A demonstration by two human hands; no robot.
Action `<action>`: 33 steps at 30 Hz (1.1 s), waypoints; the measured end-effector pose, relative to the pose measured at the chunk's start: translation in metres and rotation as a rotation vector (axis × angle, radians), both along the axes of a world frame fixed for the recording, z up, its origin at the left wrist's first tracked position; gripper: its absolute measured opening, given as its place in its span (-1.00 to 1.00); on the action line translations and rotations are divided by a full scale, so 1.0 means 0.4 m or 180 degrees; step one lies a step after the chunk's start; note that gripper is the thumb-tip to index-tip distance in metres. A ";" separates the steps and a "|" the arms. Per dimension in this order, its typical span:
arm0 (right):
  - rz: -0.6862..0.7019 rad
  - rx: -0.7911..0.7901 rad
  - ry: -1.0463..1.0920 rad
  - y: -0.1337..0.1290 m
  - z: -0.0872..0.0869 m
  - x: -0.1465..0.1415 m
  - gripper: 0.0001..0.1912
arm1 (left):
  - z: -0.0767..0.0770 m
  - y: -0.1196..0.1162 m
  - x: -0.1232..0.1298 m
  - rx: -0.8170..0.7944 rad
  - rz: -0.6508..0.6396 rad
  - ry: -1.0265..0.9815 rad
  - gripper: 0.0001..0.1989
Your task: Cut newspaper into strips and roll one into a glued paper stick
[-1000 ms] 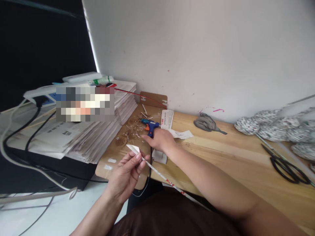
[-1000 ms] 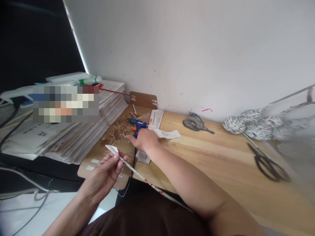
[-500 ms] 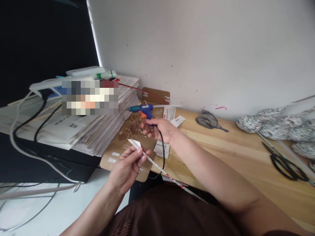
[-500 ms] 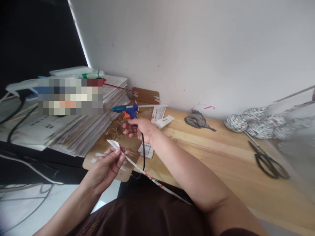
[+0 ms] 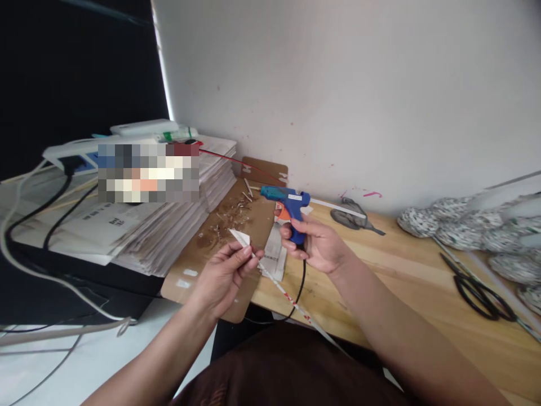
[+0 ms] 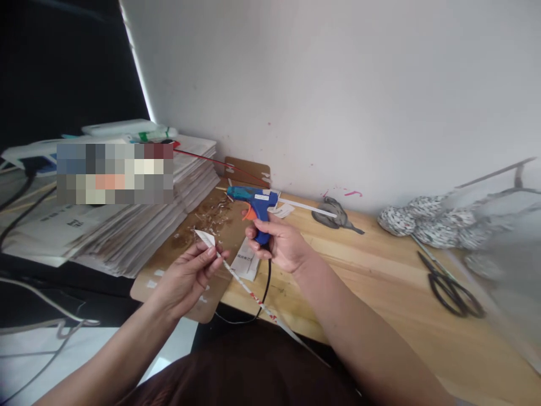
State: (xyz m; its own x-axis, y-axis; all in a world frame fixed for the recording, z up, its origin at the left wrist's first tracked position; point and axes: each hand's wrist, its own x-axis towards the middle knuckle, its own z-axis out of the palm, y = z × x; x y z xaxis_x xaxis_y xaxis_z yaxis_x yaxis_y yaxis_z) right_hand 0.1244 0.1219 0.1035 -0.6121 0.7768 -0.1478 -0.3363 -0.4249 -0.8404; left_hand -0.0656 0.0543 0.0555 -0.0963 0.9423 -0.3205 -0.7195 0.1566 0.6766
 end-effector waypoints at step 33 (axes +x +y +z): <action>0.0717 -0.0325 0.0101 0.002 0.000 -0.010 -0.61 | 0.019 -0.007 -0.060 0.0259 0.0239 -0.0141 -0.86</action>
